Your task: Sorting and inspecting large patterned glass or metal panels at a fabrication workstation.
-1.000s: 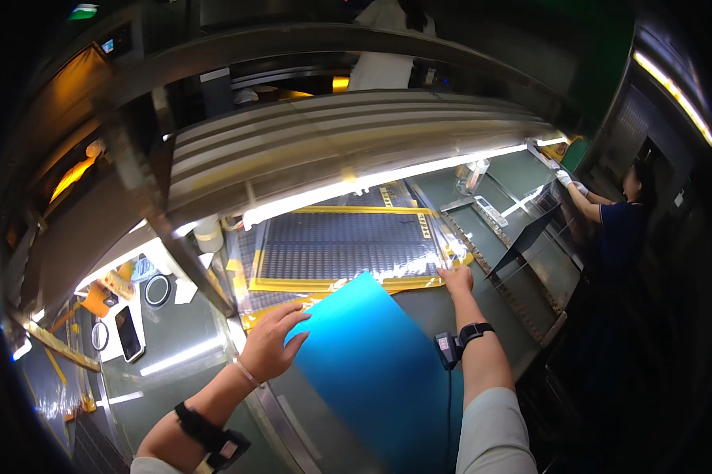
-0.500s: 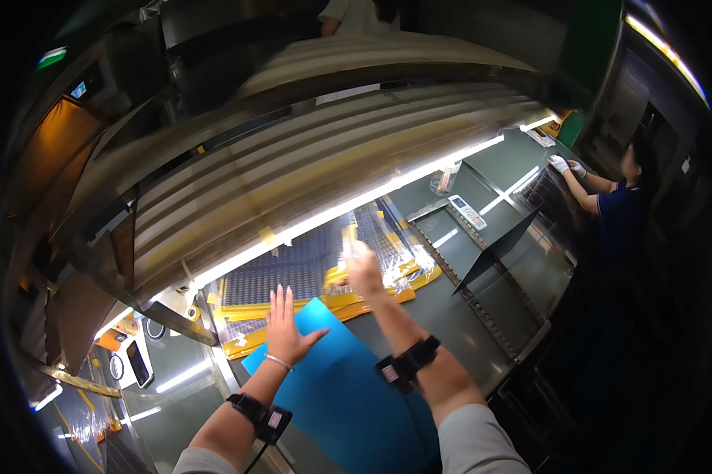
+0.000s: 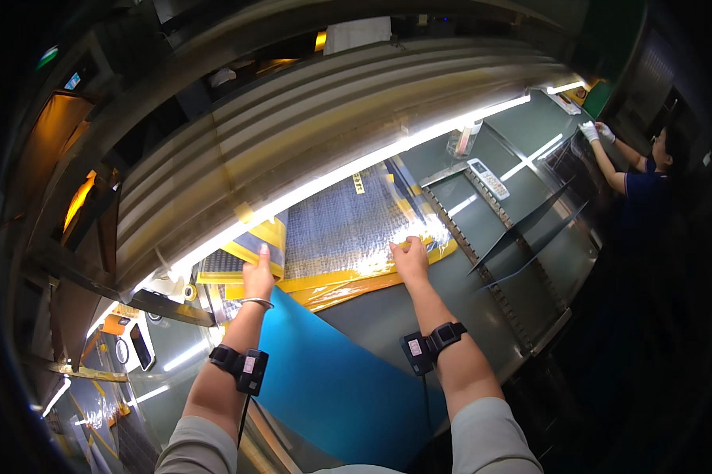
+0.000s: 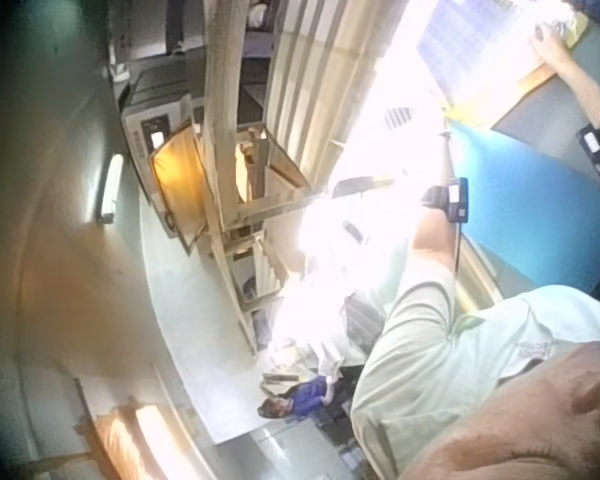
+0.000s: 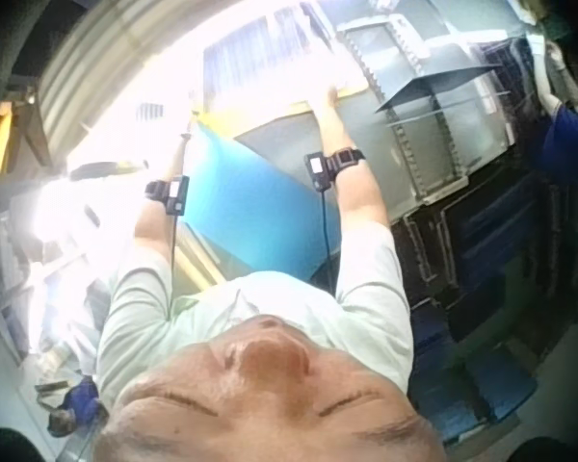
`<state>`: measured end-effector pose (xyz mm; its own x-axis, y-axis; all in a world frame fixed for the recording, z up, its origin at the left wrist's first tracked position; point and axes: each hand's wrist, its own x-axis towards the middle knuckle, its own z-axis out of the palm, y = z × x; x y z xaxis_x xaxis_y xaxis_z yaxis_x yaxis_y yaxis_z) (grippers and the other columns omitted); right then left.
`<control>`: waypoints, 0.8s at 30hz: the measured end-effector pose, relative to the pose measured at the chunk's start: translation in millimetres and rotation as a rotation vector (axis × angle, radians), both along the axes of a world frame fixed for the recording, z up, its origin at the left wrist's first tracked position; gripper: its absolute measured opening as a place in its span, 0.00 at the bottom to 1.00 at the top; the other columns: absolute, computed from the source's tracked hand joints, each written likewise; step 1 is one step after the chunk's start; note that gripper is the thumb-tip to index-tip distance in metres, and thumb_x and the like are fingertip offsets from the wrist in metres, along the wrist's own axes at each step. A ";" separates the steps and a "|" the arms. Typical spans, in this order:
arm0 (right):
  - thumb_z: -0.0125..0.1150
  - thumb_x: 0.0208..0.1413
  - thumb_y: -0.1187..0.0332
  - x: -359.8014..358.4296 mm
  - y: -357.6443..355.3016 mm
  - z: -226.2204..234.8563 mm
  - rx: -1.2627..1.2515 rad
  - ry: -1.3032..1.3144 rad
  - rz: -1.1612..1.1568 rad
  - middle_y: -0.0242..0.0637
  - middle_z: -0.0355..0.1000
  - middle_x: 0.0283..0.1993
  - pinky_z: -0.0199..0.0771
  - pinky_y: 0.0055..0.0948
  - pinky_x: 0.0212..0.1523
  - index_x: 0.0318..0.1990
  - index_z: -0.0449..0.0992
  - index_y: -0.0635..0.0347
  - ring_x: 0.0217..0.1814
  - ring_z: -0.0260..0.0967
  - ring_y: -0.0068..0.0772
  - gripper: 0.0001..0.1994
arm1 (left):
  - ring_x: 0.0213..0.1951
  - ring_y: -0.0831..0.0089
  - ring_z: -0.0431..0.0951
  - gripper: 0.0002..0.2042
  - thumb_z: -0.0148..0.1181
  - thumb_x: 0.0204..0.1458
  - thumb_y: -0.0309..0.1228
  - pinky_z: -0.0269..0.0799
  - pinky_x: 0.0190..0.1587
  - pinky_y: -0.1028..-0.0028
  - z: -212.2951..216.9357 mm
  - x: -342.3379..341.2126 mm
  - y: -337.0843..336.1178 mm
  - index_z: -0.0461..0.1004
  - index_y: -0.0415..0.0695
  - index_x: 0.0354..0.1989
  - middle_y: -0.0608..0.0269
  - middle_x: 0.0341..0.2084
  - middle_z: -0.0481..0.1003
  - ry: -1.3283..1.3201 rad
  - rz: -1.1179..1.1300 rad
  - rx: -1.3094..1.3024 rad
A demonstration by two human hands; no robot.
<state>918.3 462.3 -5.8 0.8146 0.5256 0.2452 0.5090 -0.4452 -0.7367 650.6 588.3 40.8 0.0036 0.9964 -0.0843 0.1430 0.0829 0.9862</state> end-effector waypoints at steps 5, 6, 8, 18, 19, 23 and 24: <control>0.65 0.44 0.64 5.7 7.4 1.7 -0.090 0.535 0.303 0.32 0.66 0.17 0.62 0.25 0.26 0.25 0.74 0.65 0.22 0.61 0.23 0.12 | 0.22 0.80 0.68 0.17 0.52 0.56 0.39 0.65 0.25 0.77 26.1 -4.0 -6.3 0.72 0.33 0.31 0.64 0.23 0.72 -0.012 -0.050 0.104; 0.65 0.44 0.64 1.8 9.9 6.4 -0.098 0.567 0.314 0.32 0.66 0.17 0.62 0.25 0.26 0.25 0.74 0.65 0.22 0.61 0.23 0.12 | 0.22 0.81 0.67 0.17 0.52 0.56 0.39 0.65 0.26 0.78 27.8 -1.4 -8.2 0.72 0.33 0.31 0.65 0.22 0.72 0.047 -0.084 0.203; 0.63 0.46 0.67 -5.8 15.1 15.7 0.130 0.601 0.322 0.30 0.64 0.18 0.59 0.25 0.24 0.24 0.72 0.64 0.22 0.58 0.21 0.09 | 0.25 0.81 0.67 0.16 0.51 0.56 0.38 0.64 0.29 0.78 29.4 1.3 -10.9 0.73 0.33 0.31 0.66 0.22 0.72 0.131 -0.128 0.173; 0.54 0.52 0.71 8.9 -32.6 39.1 0.297 0.126 -0.050 0.49 0.71 0.27 0.66 0.43 0.32 0.30 0.66 0.61 0.33 0.69 0.54 0.05 | 0.27 0.77 0.68 0.16 0.50 0.57 0.37 0.66 0.32 0.74 38.3 -46.2 13.3 0.72 0.32 0.39 0.60 0.25 0.74 0.414 -0.098 0.384; 0.54 0.52 0.71 9.4 -40.9 39.8 0.293 0.132 -0.052 0.49 0.71 0.27 0.66 0.43 0.32 0.30 0.66 0.61 0.33 0.69 0.54 0.05 | 0.27 0.77 0.68 0.16 0.50 0.57 0.37 0.66 0.32 0.74 38.4 -47.0 15.1 0.72 0.32 0.39 0.60 0.25 0.74 0.419 -0.101 0.381; 0.53 0.52 0.72 9.1 -69.0 33.8 0.225 0.137 -0.045 0.50 0.72 0.29 0.67 0.42 0.33 0.36 0.68 0.61 0.34 0.70 0.53 0.05 | 0.27 0.79 0.68 0.16 0.50 0.57 0.37 0.66 0.33 0.76 43.9 -44.2 16.6 0.72 0.32 0.37 0.63 0.26 0.73 0.313 -0.045 0.377; 0.52 0.52 0.73 9.4 -72.9 30.4 0.214 0.170 -0.061 0.51 0.72 0.30 0.68 0.40 0.32 0.39 0.69 0.61 0.33 0.71 0.51 0.07 | 0.27 0.79 0.68 0.16 0.49 0.58 0.37 0.66 0.33 0.76 44.6 -41.6 15.3 0.72 0.32 0.36 0.64 0.26 0.73 0.273 -0.005 0.313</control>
